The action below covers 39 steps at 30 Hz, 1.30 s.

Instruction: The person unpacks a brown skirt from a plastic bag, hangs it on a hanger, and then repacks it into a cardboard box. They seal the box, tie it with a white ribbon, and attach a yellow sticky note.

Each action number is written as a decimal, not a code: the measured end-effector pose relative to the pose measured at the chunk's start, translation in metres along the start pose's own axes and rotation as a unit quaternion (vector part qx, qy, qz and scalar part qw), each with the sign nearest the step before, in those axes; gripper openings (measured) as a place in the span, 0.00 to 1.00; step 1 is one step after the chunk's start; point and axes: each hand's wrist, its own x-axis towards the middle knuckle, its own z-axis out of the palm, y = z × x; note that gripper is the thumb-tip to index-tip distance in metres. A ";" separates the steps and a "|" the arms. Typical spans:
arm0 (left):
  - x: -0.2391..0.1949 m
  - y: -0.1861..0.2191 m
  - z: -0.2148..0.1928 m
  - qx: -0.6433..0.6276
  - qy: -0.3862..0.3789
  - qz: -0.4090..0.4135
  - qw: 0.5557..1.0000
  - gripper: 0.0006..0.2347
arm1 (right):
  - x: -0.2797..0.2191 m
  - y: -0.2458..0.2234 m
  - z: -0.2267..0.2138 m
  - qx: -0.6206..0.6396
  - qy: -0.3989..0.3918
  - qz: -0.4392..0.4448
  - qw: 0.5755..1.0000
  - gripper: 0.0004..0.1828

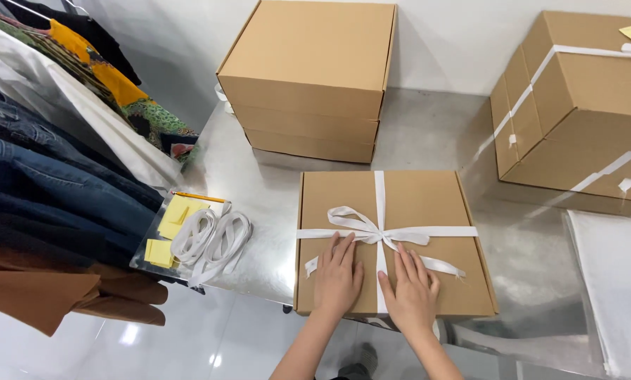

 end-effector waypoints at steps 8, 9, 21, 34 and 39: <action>-0.035 0.004 -0.007 -0.044 0.048 0.050 0.997 0.18 | 0.006 0.023 -0.003 0.225 0.020 -0.027 0.974 0.32; -0.046 0.003 -0.005 -0.054 0.029 0.029 0.998 0.18 | 0.001 0.027 -0.002 0.274 0.020 -0.026 0.961 0.29; -0.135 -0.034 -0.122 -0.032 -0.010 -0.165 0.986 0.22 | -0.095 0.028 -0.081 0.499 0.108 0.190 0.839 0.23; -0.300 -0.032 -0.097 -0.097 -0.077 -0.227 0.966 0.24 | -0.275 0.047 -0.089 0.475 0.096 0.305 0.820 0.20; -0.328 -0.039 -0.092 -0.125 -0.124 -0.260 0.949 0.24 | -0.295 0.038 -0.095 0.415 0.045 0.341 0.842 0.23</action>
